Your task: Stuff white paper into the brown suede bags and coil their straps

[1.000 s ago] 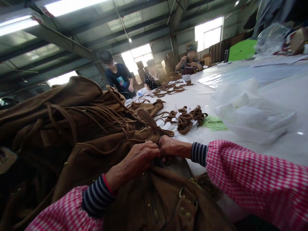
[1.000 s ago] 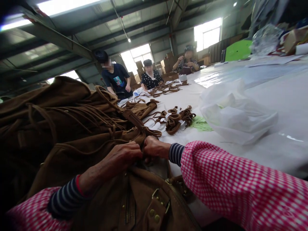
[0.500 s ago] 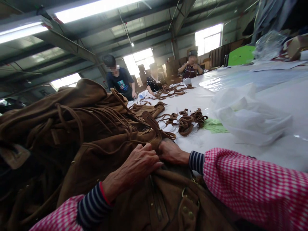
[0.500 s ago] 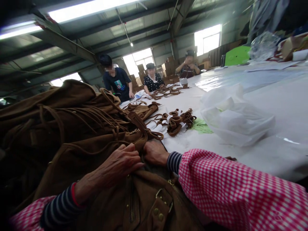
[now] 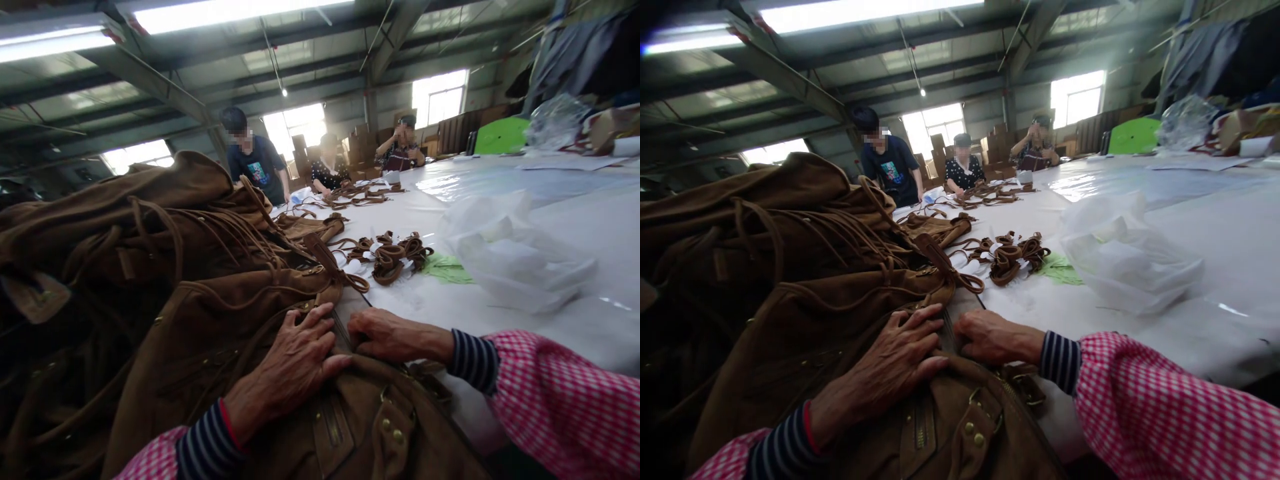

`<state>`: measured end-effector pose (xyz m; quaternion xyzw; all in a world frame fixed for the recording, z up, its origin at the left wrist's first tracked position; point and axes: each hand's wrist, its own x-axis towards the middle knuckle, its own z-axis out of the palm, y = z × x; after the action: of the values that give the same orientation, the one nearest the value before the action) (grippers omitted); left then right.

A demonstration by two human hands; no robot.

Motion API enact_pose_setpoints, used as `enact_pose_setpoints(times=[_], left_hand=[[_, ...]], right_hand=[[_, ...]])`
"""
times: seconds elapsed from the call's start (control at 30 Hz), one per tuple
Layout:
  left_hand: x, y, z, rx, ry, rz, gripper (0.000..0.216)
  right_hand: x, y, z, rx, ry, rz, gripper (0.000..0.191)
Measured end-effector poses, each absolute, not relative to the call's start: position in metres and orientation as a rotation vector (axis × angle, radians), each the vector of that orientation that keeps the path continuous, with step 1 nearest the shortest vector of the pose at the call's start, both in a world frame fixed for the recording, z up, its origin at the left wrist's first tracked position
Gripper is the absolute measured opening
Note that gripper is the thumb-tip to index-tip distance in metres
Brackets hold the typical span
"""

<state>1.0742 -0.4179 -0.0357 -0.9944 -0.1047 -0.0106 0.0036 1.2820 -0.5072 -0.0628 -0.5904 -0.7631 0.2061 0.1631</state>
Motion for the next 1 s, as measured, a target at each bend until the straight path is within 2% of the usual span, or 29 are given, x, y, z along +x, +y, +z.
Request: enact_pose_setpoints(times=[0.17, 0.3, 0.43, 0.53, 0.67, 0.8, 1.0], left_hand=[[1.085, -0.403, -0.032, -2.999, -0.247, -0.339, 0.033], [1.093, -0.391, -0.034, -3.164, -0.537, -0.258, 0.039], [1.095, -0.389, -0.039, -3.051, -0.682, -0.285, 0.012], [1.095, -0.386, -0.044, -2.97, -0.634, -0.349, 0.028], [1.103, -0.373, -0.039, -2.954, -0.711, -0.257, 0.022], [1.112, -0.356, -0.031, -3.002, -0.854, -0.153, 0.027], [1.111, -0.349, -0.051, -3.135, -0.828, -0.362, 0.024]], right_hand=[[1.279, -0.503, -0.061, -1.724, -2.328, 0.341, 0.009], [1.279, -0.486, -0.071, -1.674, -2.428, 0.079, 0.007], [1.279, -0.451, -0.088, -1.648, -2.383, -0.204, 0.013], [1.277, -0.432, -0.099, -1.726, -2.194, -0.221, 0.011], [1.273, -0.429, -0.106, -1.685, -2.103, -0.241, 0.012], [1.273, -0.432, -0.11, -1.597, -2.097, -0.262, 0.014], [1.273, -0.432, -0.107, -1.643, -2.049, -0.138, 0.007]])
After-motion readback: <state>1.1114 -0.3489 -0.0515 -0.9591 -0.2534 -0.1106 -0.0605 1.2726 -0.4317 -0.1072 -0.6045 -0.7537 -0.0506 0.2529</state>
